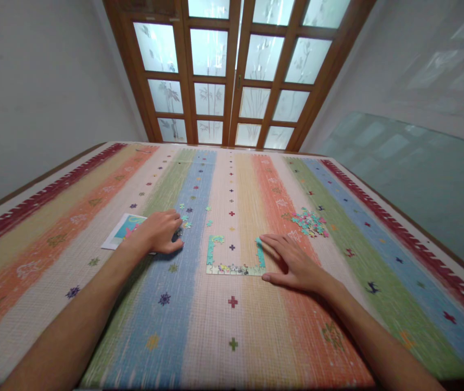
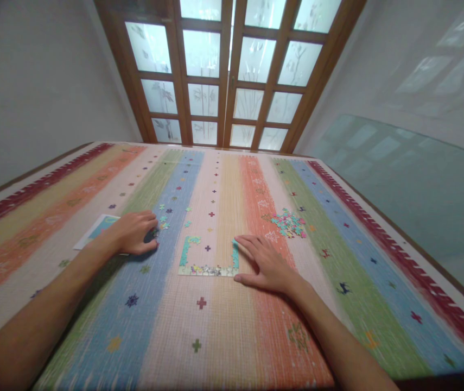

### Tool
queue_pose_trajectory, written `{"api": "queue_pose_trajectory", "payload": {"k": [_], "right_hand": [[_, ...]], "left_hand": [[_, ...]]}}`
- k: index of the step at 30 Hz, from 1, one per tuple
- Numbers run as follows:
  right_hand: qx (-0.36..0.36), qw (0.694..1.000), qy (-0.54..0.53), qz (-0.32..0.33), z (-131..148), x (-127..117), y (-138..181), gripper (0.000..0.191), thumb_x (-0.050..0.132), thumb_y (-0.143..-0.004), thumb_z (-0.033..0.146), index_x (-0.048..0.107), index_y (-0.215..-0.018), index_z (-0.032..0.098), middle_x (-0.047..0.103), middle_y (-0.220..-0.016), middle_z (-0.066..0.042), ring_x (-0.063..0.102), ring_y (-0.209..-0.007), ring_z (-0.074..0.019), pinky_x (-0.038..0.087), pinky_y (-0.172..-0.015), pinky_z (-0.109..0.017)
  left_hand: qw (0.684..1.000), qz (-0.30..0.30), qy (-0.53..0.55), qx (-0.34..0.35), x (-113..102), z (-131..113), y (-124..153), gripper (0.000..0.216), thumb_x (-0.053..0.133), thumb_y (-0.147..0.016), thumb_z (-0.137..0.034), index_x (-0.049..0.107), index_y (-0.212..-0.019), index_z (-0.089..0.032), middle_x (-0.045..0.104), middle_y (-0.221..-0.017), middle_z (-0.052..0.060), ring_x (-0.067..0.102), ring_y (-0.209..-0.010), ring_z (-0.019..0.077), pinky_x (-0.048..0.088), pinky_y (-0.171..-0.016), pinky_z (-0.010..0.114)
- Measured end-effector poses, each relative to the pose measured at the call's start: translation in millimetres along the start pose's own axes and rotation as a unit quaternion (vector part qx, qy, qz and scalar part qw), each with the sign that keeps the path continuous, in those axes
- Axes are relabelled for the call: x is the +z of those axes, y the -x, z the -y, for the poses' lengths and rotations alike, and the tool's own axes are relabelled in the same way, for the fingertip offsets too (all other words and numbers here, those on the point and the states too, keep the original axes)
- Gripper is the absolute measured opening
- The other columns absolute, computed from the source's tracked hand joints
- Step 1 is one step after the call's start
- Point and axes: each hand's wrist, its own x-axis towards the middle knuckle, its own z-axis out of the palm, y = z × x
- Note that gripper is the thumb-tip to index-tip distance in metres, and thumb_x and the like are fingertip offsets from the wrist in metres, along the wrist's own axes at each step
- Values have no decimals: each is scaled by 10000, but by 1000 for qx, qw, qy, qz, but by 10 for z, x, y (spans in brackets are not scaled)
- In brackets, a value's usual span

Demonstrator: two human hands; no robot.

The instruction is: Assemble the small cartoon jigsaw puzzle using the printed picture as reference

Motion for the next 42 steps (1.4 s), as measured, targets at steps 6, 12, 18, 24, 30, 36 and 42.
{"api": "queue_pose_trajectory", "payload": {"k": [6,12,18,24,30,36,42], "right_hand": [[4,1000,1,2,-13,8,5,827,653,-897,597,342,-1589,268,529,-1493,-159,516,-1327,-381,451,-1086,-607],[-2,1000,1,12,9,-31,-15,802,630,-912,608,362,-1579,251,529,-1495,-160,516,-1331,-367,447,-1096,-593],[10,1000,1,15,24,-35,-9,814,635,-908,610,347,-1590,271,528,-1494,-151,508,-1334,-368,441,-1099,-598],[1,1000,5,11,15,-25,-16,814,646,-904,592,345,-1591,275,539,-1483,-149,522,-1313,-374,453,-1084,-589],[3,1000,-1,9,-1,-14,-17,780,624,-914,621,393,-1558,246,543,-1468,-167,523,-1304,-370,450,-1082,-601],[8,1000,-8,5,-1,-1,-8,770,645,-909,594,394,-1562,271,544,-1469,-142,508,-1310,-373,464,-1080,-584],[7,1000,-4,11,12,-9,-10,769,642,-909,603,398,-1562,280,550,-1460,-139,515,-1300,-369,457,-1085,-581]], "left_hand": [[1000,-18,12,-5,21,-3,6,173,557,-782,-342,611,-727,-186,660,-803,126,635,-783,289,500,-693,395],[998,-15,54,-21,54,62,27,213,570,-799,-387,618,-838,-183,679,-902,117,644,-835,281,500,-727,383],[996,-65,55,-24,150,75,1,173,546,-806,-328,606,-887,-186,656,-909,104,618,-881,280,497,-805,397],[985,-153,75,-42,329,0,-137,249,519,-910,-321,616,-1090,-179,661,-1114,121,571,-1048,299,463,-943,448],[974,-202,95,-37,508,-186,-315,380,480,-1017,-423,555,-1321,-207,623,-1340,120,519,-1195,313,421,-1022,479],[974,-205,74,-63,558,-332,-456,409,438,-1039,-464,576,-1347,-232,635,-1298,130,522,-1174,334,445,-958,498],[975,-192,87,-68,565,-352,-535,393,415,-1049,-449,630,-1289,-224,647,-1306,124,528,-1177,338,444,-954,522]]}}
